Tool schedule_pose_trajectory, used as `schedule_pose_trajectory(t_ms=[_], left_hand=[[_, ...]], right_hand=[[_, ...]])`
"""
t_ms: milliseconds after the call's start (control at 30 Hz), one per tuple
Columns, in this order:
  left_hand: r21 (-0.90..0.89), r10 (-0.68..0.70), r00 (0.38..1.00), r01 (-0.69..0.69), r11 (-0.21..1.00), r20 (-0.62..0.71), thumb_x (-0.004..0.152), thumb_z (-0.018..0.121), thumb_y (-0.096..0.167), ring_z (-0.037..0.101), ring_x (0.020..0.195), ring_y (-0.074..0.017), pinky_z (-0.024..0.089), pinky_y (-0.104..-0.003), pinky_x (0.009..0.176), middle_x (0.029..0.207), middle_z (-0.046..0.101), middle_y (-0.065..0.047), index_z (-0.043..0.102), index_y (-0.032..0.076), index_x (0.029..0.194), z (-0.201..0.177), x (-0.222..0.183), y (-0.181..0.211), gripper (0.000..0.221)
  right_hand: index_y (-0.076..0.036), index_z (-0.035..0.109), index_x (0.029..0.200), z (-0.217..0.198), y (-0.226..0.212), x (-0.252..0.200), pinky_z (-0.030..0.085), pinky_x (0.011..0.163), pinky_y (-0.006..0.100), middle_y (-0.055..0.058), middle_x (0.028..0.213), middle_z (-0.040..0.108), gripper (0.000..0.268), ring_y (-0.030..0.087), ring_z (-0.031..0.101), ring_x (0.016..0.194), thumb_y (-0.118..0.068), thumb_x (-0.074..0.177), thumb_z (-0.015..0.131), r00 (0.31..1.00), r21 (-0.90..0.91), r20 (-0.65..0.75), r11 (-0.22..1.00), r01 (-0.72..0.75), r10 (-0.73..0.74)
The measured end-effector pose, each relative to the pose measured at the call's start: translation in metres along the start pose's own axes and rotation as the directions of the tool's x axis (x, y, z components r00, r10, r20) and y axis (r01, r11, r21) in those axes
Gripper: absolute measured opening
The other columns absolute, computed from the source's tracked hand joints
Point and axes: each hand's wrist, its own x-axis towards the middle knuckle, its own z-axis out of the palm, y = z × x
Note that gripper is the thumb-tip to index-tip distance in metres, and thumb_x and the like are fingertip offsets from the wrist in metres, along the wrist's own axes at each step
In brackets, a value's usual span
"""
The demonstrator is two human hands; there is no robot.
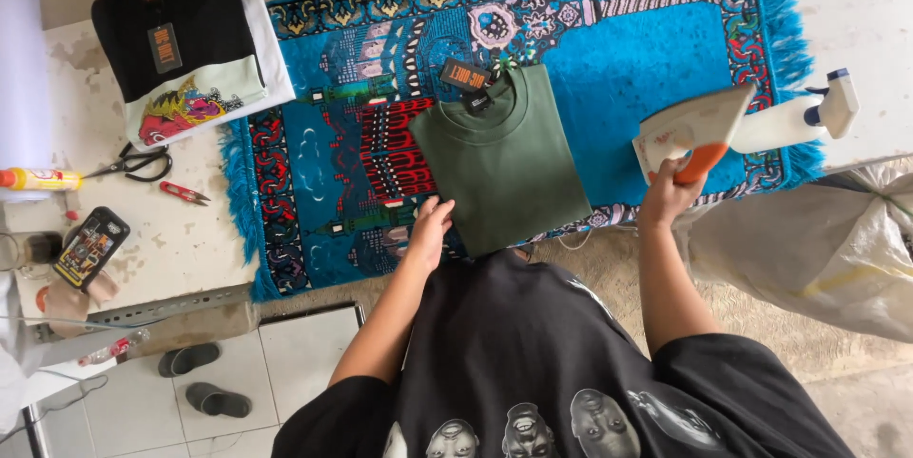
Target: The person is ironing a green t-shirt on a table and then folding it neatly.
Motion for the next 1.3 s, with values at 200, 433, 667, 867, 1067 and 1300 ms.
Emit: schedule_pose_trajectory(t_ms=[200, 433, 667, 867, 1067, 1300], left_hand=[[0.101, -0.042, 0.994, 0.052, 0.994, -0.096, 0.086, 0.084, 0.033, 0.045, 0.134, -0.0356, 0.033, -0.053, 0.115, 0.146, 0.043, -0.021, 0.040, 0.009, 0.152, 0.013, 0.019, 0.002, 0.083], [0.251, -0.017, 0.966, 0.083, 0.964, -0.257, 0.075, 0.087, 0.047, 0.056, 0.090, -0.0277, 0.048, -0.039, 0.073, 0.111, 0.054, -0.014, 0.058, 0.010, 0.125, 0.017, 0.043, 0.005, 0.069], [0.022, 0.009, 0.981, -0.005, 1.000, -0.196, 0.082, 0.085, 0.027, 0.046, 0.129, -0.0318, 0.039, -0.048, 0.107, 0.139, 0.046, -0.021, 0.045, 0.002, 0.146, 0.040, 0.022, 0.041, 0.080], [-0.120, -0.002, 0.987, -0.018, 0.993, -0.164, 0.075, 0.091, 0.022, 0.064, 0.099, -0.0245, 0.053, -0.044, 0.088, 0.108, 0.068, -0.015, 0.062, 0.003, 0.121, 0.035, 0.037, 0.051, 0.057], [-0.137, 0.025, 0.997, -0.035, 0.990, -0.071, 0.081, 0.088, 0.024, 0.069, 0.106, -0.0272, 0.056, -0.045, 0.090, 0.117, 0.070, -0.014, 0.063, 0.009, 0.130, 0.023, 0.065, 0.050, 0.057], [-0.248, 0.049, 0.999, -0.048, 0.967, -0.004, 0.080, 0.088, 0.013, 0.074, 0.097, -0.0283, 0.061, -0.046, 0.084, 0.109, 0.076, -0.012, 0.068, 0.016, 0.123, 0.011, 0.102, 0.037, 0.048]], right_hand=[[-0.006, 0.059, 0.103, -0.030, 0.030, -0.019, 0.051, 0.083, 0.041, 0.010, 0.101, 0.065, 0.012, 0.017, 0.058, 0.092, 0.000, 0.098, 0.068, 0.991, 0.087, 0.130, 0.996, 0.023, -0.034], [-0.002, 0.046, 0.135, -0.046, 0.050, -0.038, 0.053, 0.083, 0.048, 0.021, 0.124, 0.050, 0.079, 0.034, 0.057, 0.110, -0.006, 0.077, 0.100, 1.000, -0.173, -0.008, 0.985, -0.027, 0.026], [-0.011, 0.068, 0.107, -0.063, 0.045, -0.113, 0.055, 0.070, 0.036, 0.010, 0.092, 0.065, 0.021, 0.023, 0.066, 0.081, -0.016, 0.087, 0.074, 0.853, -0.408, 0.113, 0.807, -0.427, 0.509], [0.008, 0.063, 0.120, -0.031, -0.008, -0.125, 0.058, 0.050, 0.036, 0.019, 0.084, 0.073, 0.046, 0.024, 0.073, 0.068, -0.029, 0.094, 0.073, 0.473, -0.438, 0.395, 0.613, -0.657, 0.788], [0.012, 0.041, 0.137, -0.018, -0.023, -0.127, 0.063, 0.071, 0.041, 0.020, 0.096, 0.068, 0.075, 0.029, 0.076, 0.084, -0.034, 0.092, 0.079, 0.214, -0.422, 0.406, 0.390, -0.819, 0.889], [-0.005, 0.058, 0.096, -0.017, -0.002, -0.136, 0.061, 0.066, 0.030, -0.002, 0.074, 0.052, 0.038, 0.013, 0.065, 0.067, -0.031, 0.088, 0.085, 0.101, -0.355, 0.418, 0.264, -0.897, 0.903]])
